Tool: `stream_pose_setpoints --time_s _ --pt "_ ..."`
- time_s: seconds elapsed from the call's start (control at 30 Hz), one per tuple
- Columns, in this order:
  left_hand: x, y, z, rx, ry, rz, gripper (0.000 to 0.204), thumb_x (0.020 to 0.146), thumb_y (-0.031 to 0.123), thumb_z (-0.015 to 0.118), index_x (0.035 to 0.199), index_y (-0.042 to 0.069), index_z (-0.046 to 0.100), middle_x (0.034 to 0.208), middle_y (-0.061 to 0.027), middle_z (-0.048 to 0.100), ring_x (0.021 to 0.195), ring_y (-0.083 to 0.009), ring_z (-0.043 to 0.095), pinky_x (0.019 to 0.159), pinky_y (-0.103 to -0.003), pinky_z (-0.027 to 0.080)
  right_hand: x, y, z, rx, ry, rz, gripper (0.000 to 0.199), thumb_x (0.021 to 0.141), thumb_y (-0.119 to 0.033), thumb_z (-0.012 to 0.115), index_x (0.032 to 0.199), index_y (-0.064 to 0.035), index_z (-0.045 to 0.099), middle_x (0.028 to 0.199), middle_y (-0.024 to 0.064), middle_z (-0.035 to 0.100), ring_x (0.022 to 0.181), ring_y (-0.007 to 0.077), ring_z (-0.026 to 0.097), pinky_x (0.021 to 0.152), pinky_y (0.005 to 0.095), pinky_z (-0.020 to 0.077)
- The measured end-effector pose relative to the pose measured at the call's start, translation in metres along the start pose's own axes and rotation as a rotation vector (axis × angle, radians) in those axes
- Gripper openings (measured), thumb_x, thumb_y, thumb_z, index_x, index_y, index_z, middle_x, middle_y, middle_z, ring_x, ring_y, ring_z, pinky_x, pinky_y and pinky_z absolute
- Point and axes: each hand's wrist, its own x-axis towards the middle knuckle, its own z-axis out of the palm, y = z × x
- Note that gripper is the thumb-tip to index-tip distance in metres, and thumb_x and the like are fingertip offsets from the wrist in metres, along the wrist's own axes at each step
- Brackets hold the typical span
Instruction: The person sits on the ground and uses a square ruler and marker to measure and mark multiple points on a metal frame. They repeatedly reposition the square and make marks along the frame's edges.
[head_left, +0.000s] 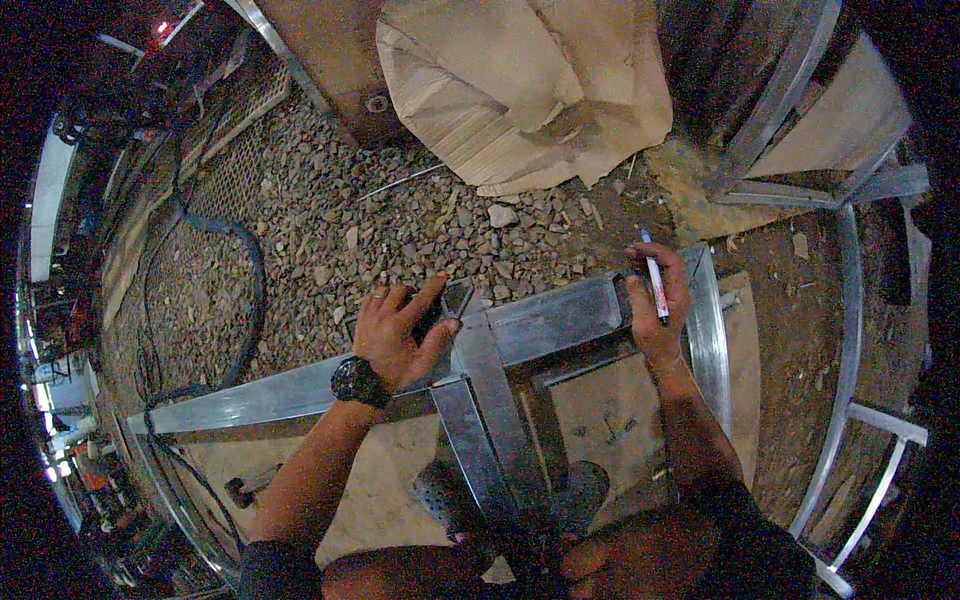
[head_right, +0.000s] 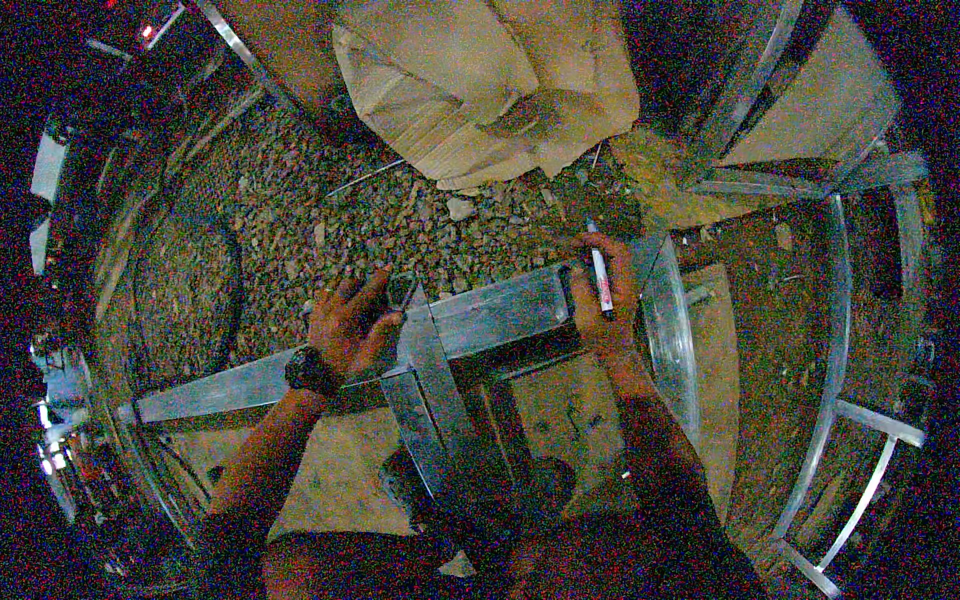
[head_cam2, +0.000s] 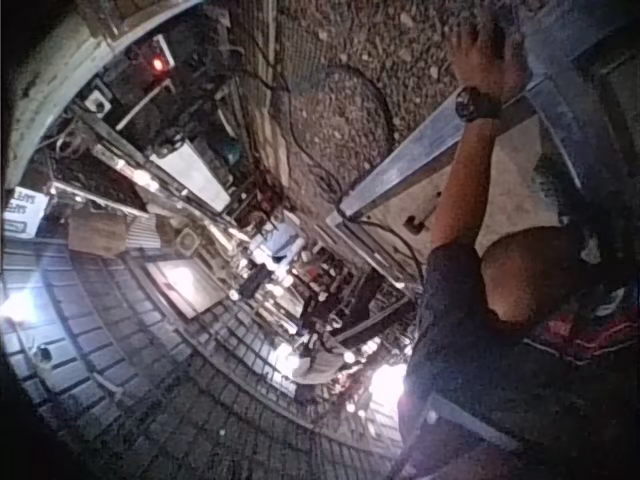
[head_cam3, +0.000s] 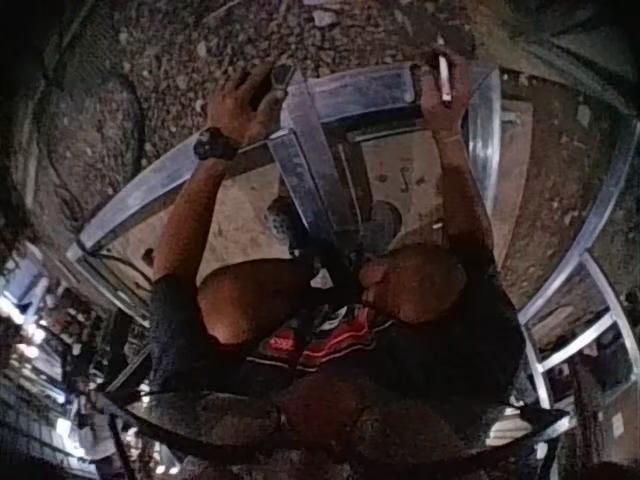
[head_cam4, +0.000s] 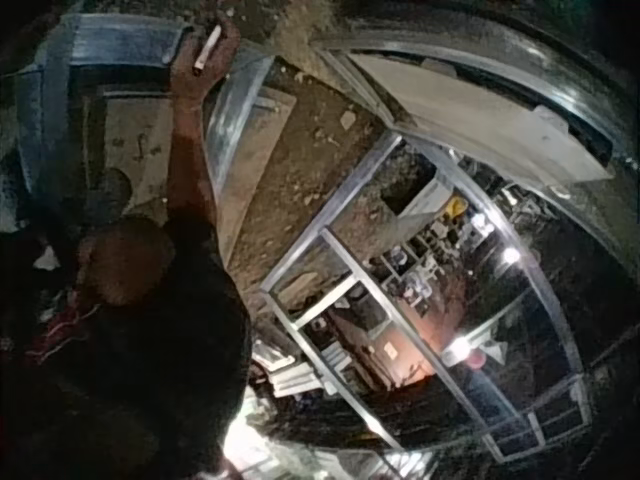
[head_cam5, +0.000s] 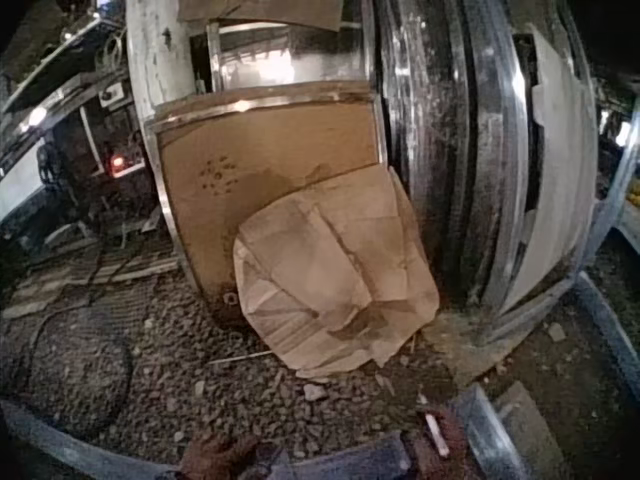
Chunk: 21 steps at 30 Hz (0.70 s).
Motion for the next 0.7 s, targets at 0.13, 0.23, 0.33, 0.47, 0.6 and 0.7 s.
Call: stream_pose_setpoints --time_s 0.13,0.23,0.33,0.47,0.6,0.7 --pt "0.003 0.008 -0.002 0.026 -0.008 -0.016 0.064 0.093 0.055 0.067 0.147 0.021 0.059 0.102 -0.0181 0.064 0.098 -0.0406 0.06 0.092 -0.051 0.048 -0.001 -0.001 0.002 0.03 -0.009 0.006 0.04 0.092 0.001 0.065 0.131 -0.0041 0.06 0.121 0.0111 0.068 0.114 0.0215 0.065 0.102 0.0354 0.0499" --pt "0.009 0.016 0.005 0.067 0.008 -0.001 0.064 0.094 0.055 0.066 0.149 0.024 0.058 0.106 -0.0197 0.065 0.101 -0.042 0.061 0.094 -0.053 0.048 -0.002 0.005 0.003 0.049 -0.011 0.032 0.038 0.092 0.001 0.064 0.13 -0.0029 0.06 0.121 0.0109 0.068 0.114 0.0216 0.065 0.102 0.0353 0.05" --pt "0.02 0.025 0.01 -0.021 -0.026 -0.004 0.064 0.094 0.055 0.066 0.15 0.024 0.057 0.108 -0.0221 0.066 0.103 -0.0435 0.062 0.096 -0.054 0.048 -0.004 0.008 -0.001 0.044 -0.016 0.032 0.038 0.093 0.001 0.062 0.13 -0.0023 0.059 0.122 0.011 0.067 0.115 0.0216 0.065 0.103 0.0356 0.05" --pt "0.021 0.023 0.022 -0.028 0.075 0.072 0.065 0.094 0.055 0.067 0.15 0.023 0.057 0.107 -0.024 0.065 0.102 -0.044 0.061 0.095 -0.055 0.048 0.001 -0.005 0.004 0.062 -0.005 -0.005 0.039 0.09 0.004 0.062 0.129 -0.0043 0.06 0.119 0.0112 0.068 0.111 0.0233 0.066 0.099 0.0363 0.0516" --pt "0.024 0.031 0.017 -0.041 0.021 0.026 0.065 0.094 0.055 0.067 0.149 0.023 0.058 0.109 -0.0245 0.065 0.104 -0.0457 0.061 0.095 -0.055 0.048 -0.002 -0.004 0.003 0.072 -0.036 0.047 0.038 0.093 0.002 0.062 0.131 -0.0024 0.059 0.125 0.0117 0.066 0.117 0.0218 0.065 0.105 0.0364 0.0496" --pt "0.026 0.035 0.013 -0.071 -0.022 -0.006 0.064 0.093 0.054 0.067 0.149 0.022 0.058 0.109 -0.0248 0.065 0.105 -0.0466 0.061 0.096 -0.055 0.048 -0.001 -0.003 0.001 0.047 -0.025 0.023 0.039 0.092 0.003 0.063 0.13 -0.0025 0.059 0.125 0.0114 0.066 0.116 0.0213 0.065 0.105 0.0361 0.0494"
